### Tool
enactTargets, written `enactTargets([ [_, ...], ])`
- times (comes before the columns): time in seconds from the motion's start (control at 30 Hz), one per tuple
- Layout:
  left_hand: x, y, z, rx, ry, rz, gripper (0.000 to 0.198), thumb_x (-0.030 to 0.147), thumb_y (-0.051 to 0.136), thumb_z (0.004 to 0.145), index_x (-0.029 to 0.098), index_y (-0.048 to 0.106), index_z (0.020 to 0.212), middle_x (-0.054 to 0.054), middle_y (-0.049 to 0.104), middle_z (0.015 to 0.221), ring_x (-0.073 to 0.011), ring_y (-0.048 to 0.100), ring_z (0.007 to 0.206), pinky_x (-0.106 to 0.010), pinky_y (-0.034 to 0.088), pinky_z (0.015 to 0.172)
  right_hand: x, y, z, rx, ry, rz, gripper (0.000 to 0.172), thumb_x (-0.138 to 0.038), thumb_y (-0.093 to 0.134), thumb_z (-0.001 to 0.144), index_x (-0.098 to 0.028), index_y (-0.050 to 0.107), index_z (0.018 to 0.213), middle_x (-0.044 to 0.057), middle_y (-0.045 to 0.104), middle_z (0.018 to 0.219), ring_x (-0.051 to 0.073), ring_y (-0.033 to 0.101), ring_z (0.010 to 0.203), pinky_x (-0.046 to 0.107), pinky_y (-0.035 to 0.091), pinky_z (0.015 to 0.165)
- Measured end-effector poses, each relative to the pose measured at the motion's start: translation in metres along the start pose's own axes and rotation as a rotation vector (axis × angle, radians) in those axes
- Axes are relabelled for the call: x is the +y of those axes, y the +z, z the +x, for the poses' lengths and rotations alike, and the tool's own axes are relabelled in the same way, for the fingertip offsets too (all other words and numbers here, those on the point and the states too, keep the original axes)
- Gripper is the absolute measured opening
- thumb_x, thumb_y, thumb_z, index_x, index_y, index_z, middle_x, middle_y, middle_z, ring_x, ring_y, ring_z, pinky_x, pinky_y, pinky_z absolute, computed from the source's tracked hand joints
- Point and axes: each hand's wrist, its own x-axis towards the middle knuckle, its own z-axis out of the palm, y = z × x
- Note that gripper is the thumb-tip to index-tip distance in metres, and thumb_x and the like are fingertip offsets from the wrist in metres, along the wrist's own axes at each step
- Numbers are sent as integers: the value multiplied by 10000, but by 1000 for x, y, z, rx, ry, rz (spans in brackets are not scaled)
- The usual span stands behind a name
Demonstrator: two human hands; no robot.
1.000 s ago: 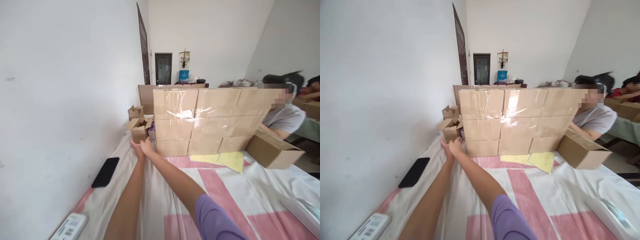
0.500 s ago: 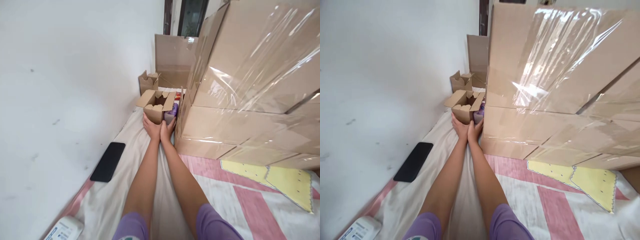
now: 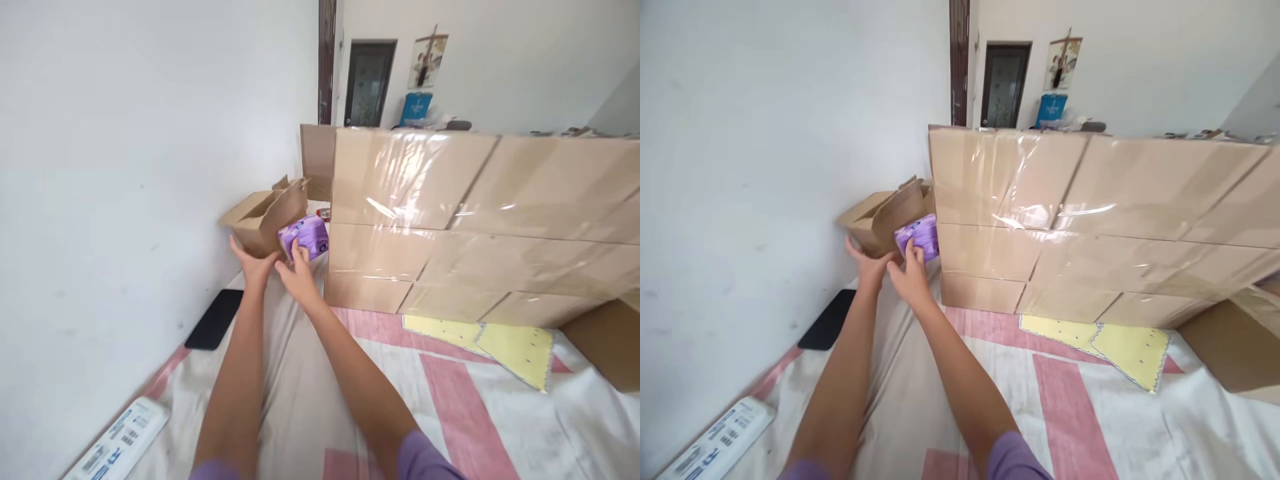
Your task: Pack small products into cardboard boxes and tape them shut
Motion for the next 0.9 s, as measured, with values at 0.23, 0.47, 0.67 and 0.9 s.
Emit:
enactTargets([
  [0.23, 59, -147, -191, 17, -164, 59, 1359, 412, 927, 590, 313, 76, 1645, -205, 396, 1577, -372, 489, 1453, -531, 539, 1112, -30, -65, -206, -267, -79, -100, 752, -364, 669, 892, -239, 466, 1605, 155, 491, 1432, 336, 472, 1401, 525, 376, 1235],
  [0.47, 91, -134, -345, -230, -293, -81, 1308, 450, 910, 609, 406, 95, 1631, -171, 383, 1551, -374, 472, 1461, -563, 530, 1127, -8, -144, -390, -129, 19, -424, 966, -371, 792, 784, -387, 352, 1644, 99, 37, 1778, 466, 89, 1631, 699, 244, 1266],
  [0.67, 152, -42, -406, -504, -154, -288, 1332, 429, 941, 573, 302, 145, 1633, -181, 378, 1607, -372, 404, 1524, -555, 439, 1213, -19, -237, -454, 299, 86, -590, 800, -433, 795, 760, -207, 515, 1474, 176, 149, 1754, 436, 141, 1626, 653, 296, 1255],
  [0.9, 164, -21, -453, -759, -98, -360, 1310, 450, 942, 614, 228, 165, 1646, -235, 326, 1669, -395, 367, 1554, -550, 385, 1244, -25, -268, -505, 333, 431, -892, 713, -309, 683, 764, -256, 537, 1460, 126, 307, 1718, 492, 139, 1591, 757, 319, 1111],
])
